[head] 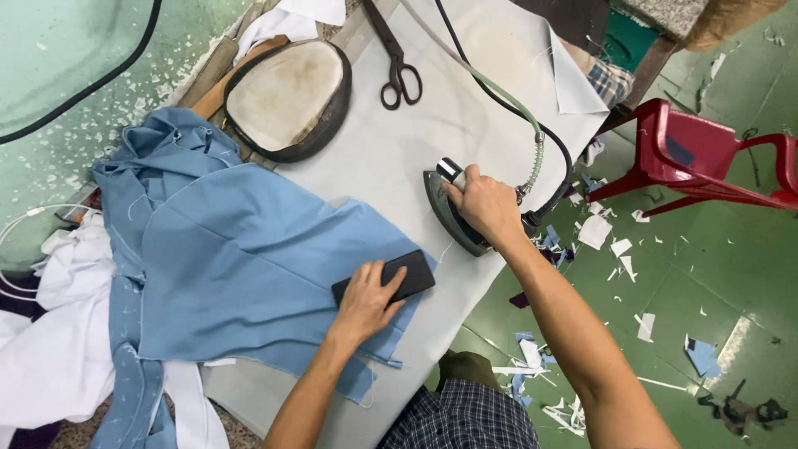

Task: The person cuts a white fabric piece using shears, following a paper pattern on a worktable. After cutting, they fold the white piece and set it aside. Then, they place a light blue fabric piece on the table and iron it with a steam iron.

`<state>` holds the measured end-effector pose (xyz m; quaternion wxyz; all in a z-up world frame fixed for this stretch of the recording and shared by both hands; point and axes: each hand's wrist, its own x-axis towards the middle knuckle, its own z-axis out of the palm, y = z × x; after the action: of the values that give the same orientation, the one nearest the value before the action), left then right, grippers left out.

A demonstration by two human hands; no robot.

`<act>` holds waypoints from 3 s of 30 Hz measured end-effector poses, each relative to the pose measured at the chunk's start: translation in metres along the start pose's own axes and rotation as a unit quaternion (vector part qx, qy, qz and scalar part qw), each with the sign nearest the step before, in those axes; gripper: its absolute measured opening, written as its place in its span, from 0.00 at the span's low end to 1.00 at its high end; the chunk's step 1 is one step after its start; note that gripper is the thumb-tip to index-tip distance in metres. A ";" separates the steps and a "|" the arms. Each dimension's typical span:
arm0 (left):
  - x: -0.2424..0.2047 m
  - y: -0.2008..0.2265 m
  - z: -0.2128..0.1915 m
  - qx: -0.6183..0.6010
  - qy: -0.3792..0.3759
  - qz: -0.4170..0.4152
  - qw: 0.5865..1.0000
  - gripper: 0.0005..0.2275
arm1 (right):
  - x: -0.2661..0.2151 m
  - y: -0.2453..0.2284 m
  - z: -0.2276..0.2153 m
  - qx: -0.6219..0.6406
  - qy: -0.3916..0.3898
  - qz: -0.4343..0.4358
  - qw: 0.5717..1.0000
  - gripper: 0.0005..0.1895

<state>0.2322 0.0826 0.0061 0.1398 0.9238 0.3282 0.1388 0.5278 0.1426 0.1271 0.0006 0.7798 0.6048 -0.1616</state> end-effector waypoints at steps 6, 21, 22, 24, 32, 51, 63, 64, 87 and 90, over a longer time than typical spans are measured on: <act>0.089 -0.006 0.036 0.016 -0.040 0.036 0.998 0.29 | 0.022 0.035 -0.003 0.016 0.005 0.036 0.999 0.29; -0.129 0.097 0.030 -0.009 -0.152 -0.132 0.980 0.37 | 0.034 0.024 -0.034 0.094 -0.095 0.059 0.989 0.30; -0.143 0.123 0.031 -0.051 -0.238 -0.049 0.969 0.35 | 0.024 0.012 -0.048 0.125 -0.138 0.099 0.977 0.24; -0.171 0.147 0.030 -0.088 -0.162 -0.008 0.983 0.29 | 0.008 -0.008 -0.056 0.088 -0.132 0.065 0.985 0.29; -0.206 0.068 0.012 0.119 0.025 -0.264 0.957 0.36 | -0.071 -0.106 -0.067 0.047 -0.108 -0.093 0.989 0.33; -0.237 0.082 0.029 0.077 0.235 -0.348 0.904 0.35 | -0.101 -0.244 0.095 -0.052 -0.144 -0.338 0.929 0.27; -0.249 0.079 0.027 -0.002 0.355 -0.277 0.893 0.24 | -0.167 -0.167 0.087 -0.052 -0.148 -0.263 0.952 0.25; -0.250 0.078 0.026 -0.019 0.362 -0.287 0.887 0.23 | -0.171 -0.162 0.085 -0.057 -0.148 -0.269 0.950 0.24; -0.170 0.163 0.072 0.047 0.203 -0.236 0.949 0.29 | -0.106 -0.226 0.090 -0.057 -0.106 -0.378 0.918 0.27; -0.173 0.163 0.071 0.036 0.190 -0.233 0.953 0.29 | -0.106 -0.231 0.095 -0.063 -0.125 -0.342 0.929 0.29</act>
<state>0.2204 -0.1630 -0.0313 0.0698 0.7826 0.5596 0.2637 0.2631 0.0861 0.1088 0.0699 0.4974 0.8388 -0.2102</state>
